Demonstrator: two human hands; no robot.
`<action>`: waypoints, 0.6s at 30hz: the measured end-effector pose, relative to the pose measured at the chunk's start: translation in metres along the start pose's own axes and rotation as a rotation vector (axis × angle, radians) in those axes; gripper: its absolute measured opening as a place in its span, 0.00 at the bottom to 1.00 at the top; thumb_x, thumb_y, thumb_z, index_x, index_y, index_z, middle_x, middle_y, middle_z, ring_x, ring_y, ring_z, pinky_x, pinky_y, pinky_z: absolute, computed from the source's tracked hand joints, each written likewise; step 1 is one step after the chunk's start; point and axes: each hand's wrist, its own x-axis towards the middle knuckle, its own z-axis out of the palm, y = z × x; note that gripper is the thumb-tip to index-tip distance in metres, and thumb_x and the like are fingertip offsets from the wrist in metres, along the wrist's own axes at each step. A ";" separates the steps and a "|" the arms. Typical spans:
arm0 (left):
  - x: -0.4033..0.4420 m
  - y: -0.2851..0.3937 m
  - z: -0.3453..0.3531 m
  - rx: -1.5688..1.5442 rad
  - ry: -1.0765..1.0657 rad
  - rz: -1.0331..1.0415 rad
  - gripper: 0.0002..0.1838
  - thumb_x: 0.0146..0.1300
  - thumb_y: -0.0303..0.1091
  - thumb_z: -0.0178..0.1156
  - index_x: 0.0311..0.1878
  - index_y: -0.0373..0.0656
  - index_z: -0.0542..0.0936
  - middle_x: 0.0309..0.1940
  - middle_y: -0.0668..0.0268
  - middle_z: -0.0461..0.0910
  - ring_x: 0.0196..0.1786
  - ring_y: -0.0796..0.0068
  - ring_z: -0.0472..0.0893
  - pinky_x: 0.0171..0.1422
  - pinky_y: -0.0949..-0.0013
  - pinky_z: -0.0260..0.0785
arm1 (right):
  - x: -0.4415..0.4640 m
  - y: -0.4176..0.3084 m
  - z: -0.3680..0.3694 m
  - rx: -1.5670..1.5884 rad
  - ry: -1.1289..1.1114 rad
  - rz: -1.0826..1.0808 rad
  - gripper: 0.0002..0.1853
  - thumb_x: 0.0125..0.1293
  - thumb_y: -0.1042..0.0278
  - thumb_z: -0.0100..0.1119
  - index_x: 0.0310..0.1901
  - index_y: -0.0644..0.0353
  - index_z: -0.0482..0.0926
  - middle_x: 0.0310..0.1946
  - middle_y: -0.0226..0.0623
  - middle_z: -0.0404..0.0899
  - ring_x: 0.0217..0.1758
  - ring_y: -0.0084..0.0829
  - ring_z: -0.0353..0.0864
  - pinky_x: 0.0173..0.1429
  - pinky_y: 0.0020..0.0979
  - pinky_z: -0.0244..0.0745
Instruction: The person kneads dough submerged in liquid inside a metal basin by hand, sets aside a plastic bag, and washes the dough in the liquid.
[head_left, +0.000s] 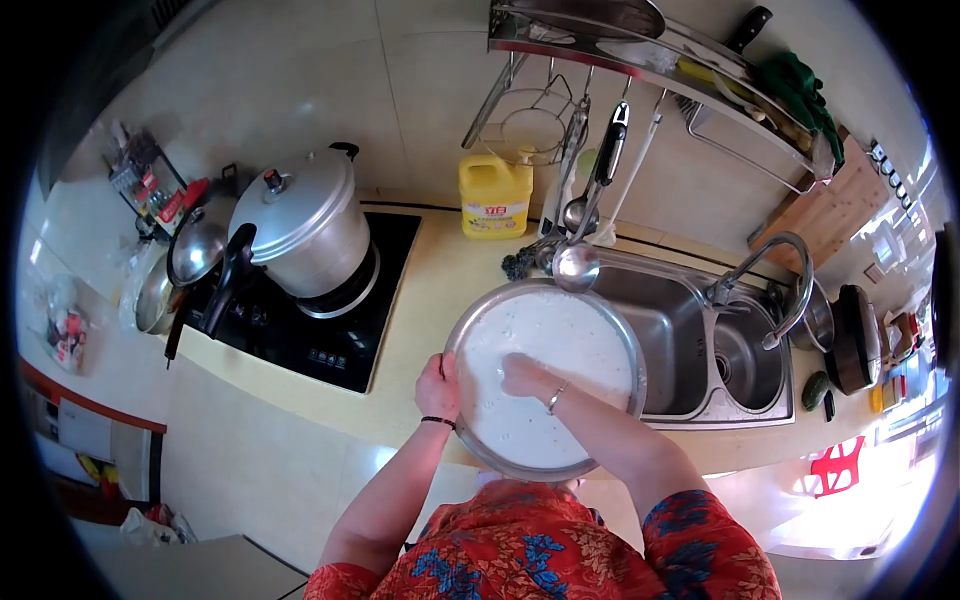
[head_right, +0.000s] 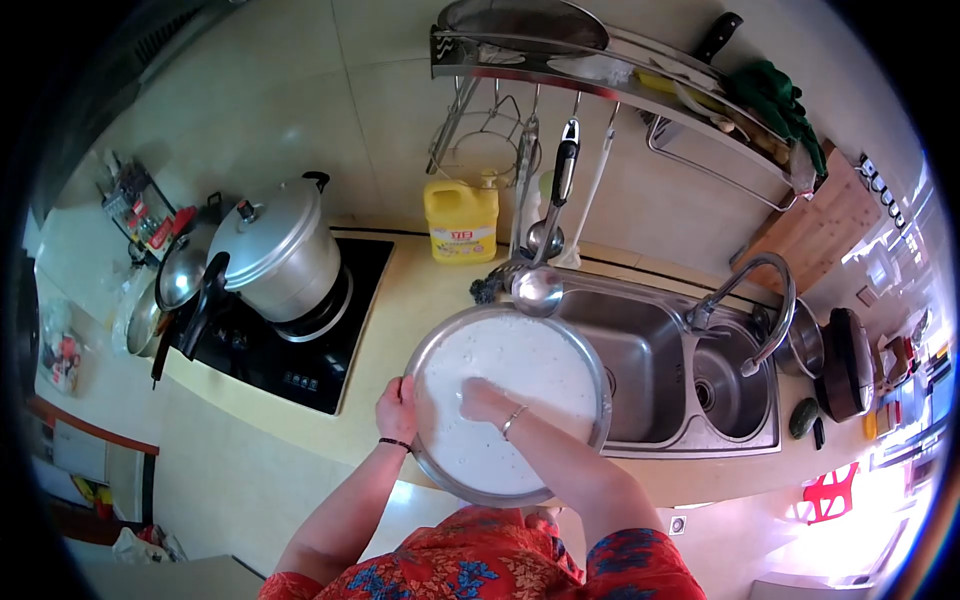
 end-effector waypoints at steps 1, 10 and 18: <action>0.000 0.000 0.001 -0.003 -0.003 0.009 0.19 0.63 0.48 0.45 0.32 0.42 0.75 0.23 0.54 0.75 0.29 0.51 0.75 0.31 0.55 0.66 | -0.004 0.000 -0.003 0.002 -0.005 0.003 0.14 0.46 0.70 0.51 0.33 0.72 0.76 0.35 0.61 0.74 0.40 0.48 0.75 0.48 0.39 0.68; 0.000 -0.001 0.000 -0.066 -0.037 -0.027 0.19 0.63 0.46 0.48 0.35 0.38 0.76 0.22 0.54 0.75 0.26 0.59 0.75 0.33 0.64 0.66 | -0.077 0.004 -0.003 -0.279 0.171 -0.205 0.20 0.43 0.61 0.59 0.38 0.63 0.75 0.35 0.51 0.73 0.47 0.45 0.72 0.48 0.46 0.67; 0.001 -0.005 0.002 -0.033 -0.013 0.009 0.19 0.62 0.48 0.46 0.34 0.41 0.76 0.23 0.53 0.76 0.28 0.51 0.76 0.31 0.57 0.67 | -0.067 0.037 0.028 -0.492 -0.285 -0.232 0.10 0.51 0.73 0.46 0.28 0.64 0.79 0.27 0.45 0.78 0.30 0.41 0.79 0.34 0.38 0.74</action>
